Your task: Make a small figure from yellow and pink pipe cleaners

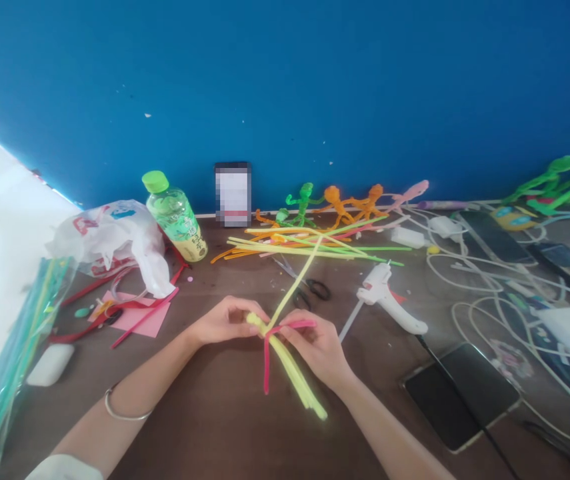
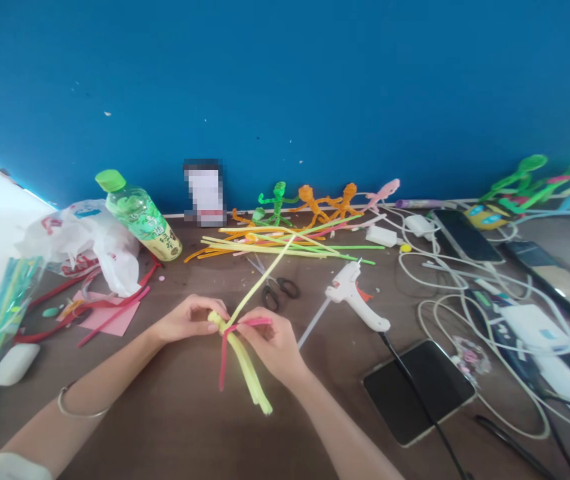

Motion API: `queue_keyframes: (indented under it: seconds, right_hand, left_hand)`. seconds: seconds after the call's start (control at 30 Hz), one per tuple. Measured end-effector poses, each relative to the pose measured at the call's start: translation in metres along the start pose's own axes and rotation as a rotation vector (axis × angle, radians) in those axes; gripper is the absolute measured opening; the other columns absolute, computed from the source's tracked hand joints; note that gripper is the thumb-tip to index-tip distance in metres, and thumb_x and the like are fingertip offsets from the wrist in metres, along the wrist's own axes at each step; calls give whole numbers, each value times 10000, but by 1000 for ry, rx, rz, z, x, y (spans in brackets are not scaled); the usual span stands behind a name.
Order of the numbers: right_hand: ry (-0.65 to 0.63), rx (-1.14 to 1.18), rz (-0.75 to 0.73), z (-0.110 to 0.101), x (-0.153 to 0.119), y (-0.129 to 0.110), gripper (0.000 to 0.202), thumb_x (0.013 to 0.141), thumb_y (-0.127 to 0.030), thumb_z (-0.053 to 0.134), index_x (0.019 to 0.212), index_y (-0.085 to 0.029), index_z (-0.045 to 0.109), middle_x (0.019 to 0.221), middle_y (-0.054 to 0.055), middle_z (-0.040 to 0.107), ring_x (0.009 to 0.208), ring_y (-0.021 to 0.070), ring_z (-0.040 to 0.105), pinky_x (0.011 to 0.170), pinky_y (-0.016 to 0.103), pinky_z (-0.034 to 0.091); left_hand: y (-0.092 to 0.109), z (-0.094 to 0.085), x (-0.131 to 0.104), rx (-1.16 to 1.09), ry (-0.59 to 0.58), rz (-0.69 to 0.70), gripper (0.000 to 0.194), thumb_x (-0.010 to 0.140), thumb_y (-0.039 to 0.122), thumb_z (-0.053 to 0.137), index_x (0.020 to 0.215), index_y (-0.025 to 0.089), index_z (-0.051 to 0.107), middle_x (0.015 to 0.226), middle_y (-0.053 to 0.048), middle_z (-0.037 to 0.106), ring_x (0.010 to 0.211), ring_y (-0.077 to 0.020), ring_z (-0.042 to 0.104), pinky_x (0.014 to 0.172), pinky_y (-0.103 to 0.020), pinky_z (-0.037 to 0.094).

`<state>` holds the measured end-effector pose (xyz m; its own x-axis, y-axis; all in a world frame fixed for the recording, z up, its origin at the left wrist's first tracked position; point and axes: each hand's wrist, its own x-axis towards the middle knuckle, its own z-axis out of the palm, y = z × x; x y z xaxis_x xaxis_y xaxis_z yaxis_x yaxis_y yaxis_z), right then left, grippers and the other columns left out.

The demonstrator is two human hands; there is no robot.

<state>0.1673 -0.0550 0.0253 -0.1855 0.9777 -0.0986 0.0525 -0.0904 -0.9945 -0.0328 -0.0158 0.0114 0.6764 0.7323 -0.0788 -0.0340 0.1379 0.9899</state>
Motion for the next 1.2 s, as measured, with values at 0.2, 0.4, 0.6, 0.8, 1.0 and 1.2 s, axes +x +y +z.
queue_keyframes:
  seconds: [0.2, 0.4, 0.6, 0.8, 1.0, 1.2]
  right_hand:
    - [0, 6, 10, 0, 1, 0, 163, 707, -360, 633, 674, -202, 607, 674, 16, 637, 584, 140, 601, 540, 256, 510]
    - [-26, 55, 55, 0, 1, 2, 190, 694, -384, 645, 724, -205, 587, 689, 19, 633, 622, 156, 616, 581, 274, 517]
    - [-41, 350, -5, -7, 8, 13, 405, 766, -515, 494, 1056, -234, 457, 875, 57, 603, 753, 197, 620, 690, 354, 505]
    - [127, 433, -144, -17, 9, 16, 379, 805, -517, 396, 1056, -246, 480, 1013, 75, 540, 844, 206, 572, 713, 359, 488]
    - [240, 398, -173, -14, 9, 13, 292, 803, -454, 460, 972, -232, 544, 1000, 61, 566, 856, 204, 574, 762, 362, 470]
    - [174, 575, -2, -21, 18, 14, 351, 815, -474, 422, 896, -199, 624, 921, 85, 647, 840, 215, 607, 791, 391, 464]
  left_hand:
    - [0, 0, 0, 29, 9, -8, 263, 694, 304, 648, 885, 123, 641, 816, -76, 627, 745, -162, 575, 689, -272, 437]
    - [1, 0, 0, 30, 23, -17, 253, 683, 304, 659, 867, 131, 647, 805, -68, 644, 742, -160, 587, 697, -267, 436]
    - [-8, -1, 0, -25, 222, 57, 213, 666, 263, 679, 836, 138, 652, 780, -59, 656, 704, -144, 595, 674, -263, 451]
    - [-20, -2, 4, -77, 550, 187, 203, 624, 233, 709, 814, 171, 669, 818, -38, 661, 750, -140, 587, 712, -271, 462]
    - [-20, -1, 4, -59, 575, 225, 201, 624, 194, 707, 823, 187, 684, 841, -35, 661, 763, -130, 573, 703, -250, 453]
    - [-13, -1, 0, -83, 290, 157, 201, 630, 200, 704, 825, 156, 685, 816, -54, 649, 715, -128, 568, 646, -238, 433]
